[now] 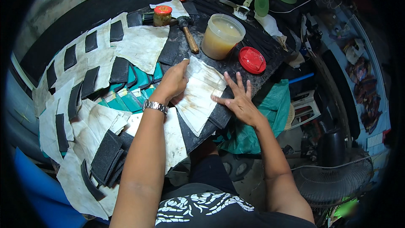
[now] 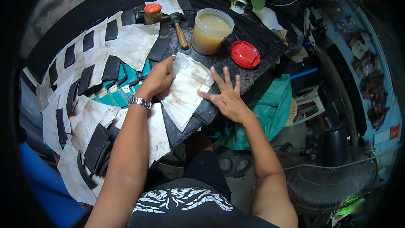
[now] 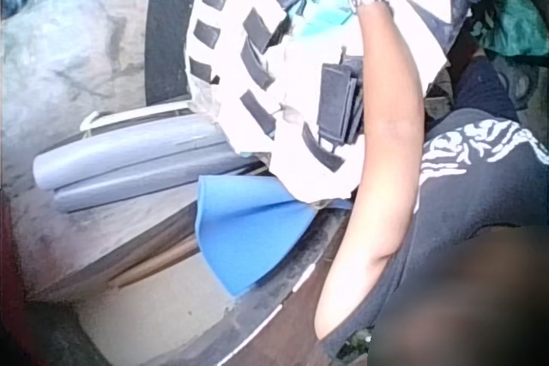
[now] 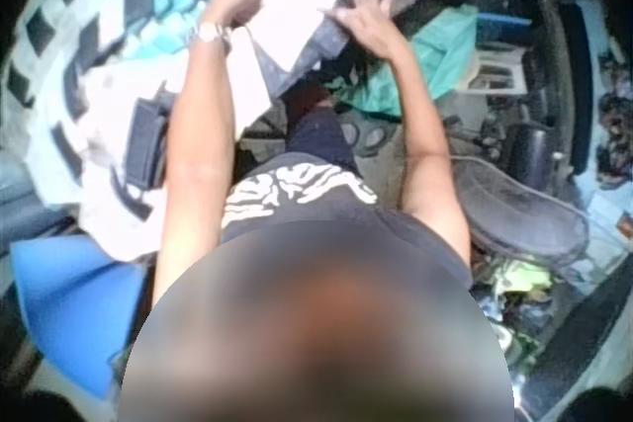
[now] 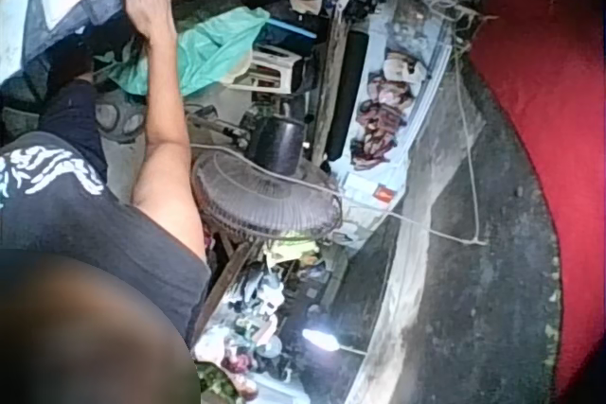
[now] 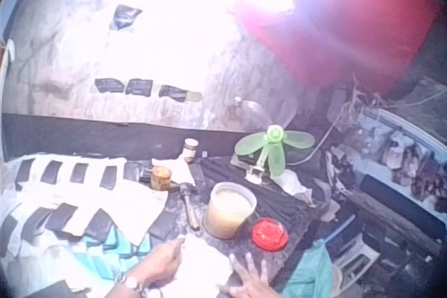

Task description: The person repeatedly applies a liquid from a plastic container onto white fabric pieces using a brush. They then place a black rectangular piece onto the treated fabric and press it down. This process is repeated for multiple fabric pieces on a cluttered workbench.

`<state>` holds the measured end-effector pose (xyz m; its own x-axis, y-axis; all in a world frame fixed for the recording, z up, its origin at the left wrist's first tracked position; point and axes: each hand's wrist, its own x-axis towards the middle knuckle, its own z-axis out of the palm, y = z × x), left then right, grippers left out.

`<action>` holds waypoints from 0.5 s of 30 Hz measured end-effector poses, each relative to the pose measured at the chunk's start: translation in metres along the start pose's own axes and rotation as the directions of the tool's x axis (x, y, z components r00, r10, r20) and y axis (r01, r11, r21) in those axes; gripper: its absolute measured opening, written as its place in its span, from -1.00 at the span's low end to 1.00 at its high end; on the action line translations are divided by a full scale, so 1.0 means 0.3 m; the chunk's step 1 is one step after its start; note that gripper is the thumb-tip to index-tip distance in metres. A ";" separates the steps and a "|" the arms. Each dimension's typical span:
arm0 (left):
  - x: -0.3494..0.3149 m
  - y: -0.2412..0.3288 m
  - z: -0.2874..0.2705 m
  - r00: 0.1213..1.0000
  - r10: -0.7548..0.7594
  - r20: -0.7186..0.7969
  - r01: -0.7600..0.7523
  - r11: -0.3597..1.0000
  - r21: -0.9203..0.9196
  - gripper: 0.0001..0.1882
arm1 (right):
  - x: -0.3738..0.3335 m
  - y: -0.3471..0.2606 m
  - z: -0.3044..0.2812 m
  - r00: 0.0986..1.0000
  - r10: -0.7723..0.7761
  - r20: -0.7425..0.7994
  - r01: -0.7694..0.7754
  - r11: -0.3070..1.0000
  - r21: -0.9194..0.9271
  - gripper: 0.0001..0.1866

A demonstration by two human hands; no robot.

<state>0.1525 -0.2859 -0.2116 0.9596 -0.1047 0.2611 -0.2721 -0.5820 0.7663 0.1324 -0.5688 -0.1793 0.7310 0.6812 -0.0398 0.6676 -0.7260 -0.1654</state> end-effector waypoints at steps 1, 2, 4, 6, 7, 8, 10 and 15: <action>0.000 0.001 0.000 1.000 0.005 -0.001 -0.005 1.000 0.019 -0.37 | -0.003 0.000 -0.007 0.995 -0.074 -0.069 0.074 0.997 0.001 -0.57; 0.001 0.002 -0.001 1.000 -0.006 0.002 0.006 1.000 0.006 -0.37 | 0.001 0.002 -0.014 0.989 -0.007 -0.150 0.003 1.000 -0.026 -0.57; -0.002 0.003 0.000 1.000 -0.019 -0.004 0.019 1.000 0.012 -0.37 | 0.022 0.009 -0.023 0.956 0.094 -0.278 -0.138 0.980 -0.142 -0.57; -0.006 0.004 -0.002 1.000 -0.016 -0.011 0.016 1.000 -0.002 -0.37 | 0.051 0.014 -0.027 0.962 0.130 -0.239 -0.176 0.967 -0.182 -0.57; -0.008 0.005 -0.005 1.000 -0.015 -0.015 0.015 1.000 -0.009 -0.38 | 0.063 0.013 -0.026 0.967 0.089 -0.238 -0.143 0.964 -0.223 -0.57; -0.009 0.006 -0.009 1.000 -0.016 -0.018 0.016 1.000 -0.016 -0.38 | 0.071 0.008 -0.024 0.976 0.065 -0.208 -0.112 0.969 -0.221 -0.56; -0.006 0.011 -0.023 1.000 -0.006 -0.019 0.006 1.000 -0.007 -0.43 | 0.071 -0.014 -0.018 0.991 -0.004 -0.137 -0.033 0.962 -0.270 -0.55; 0.006 0.034 -0.067 0.995 -0.096 -0.015 0.094 0.993 -0.065 -0.65 | -0.006 -0.143 0.015 0.992 -0.081 -0.100 0.055 0.969 -0.242 -0.55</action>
<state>0.1500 -0.2758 -0.1916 0.9800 -0.0366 0.1954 -0.1843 -0.5359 0.8239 0.1018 -0.5383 -0.1766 0.6849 0.7250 0.0723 0.7209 -0.6888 0.0766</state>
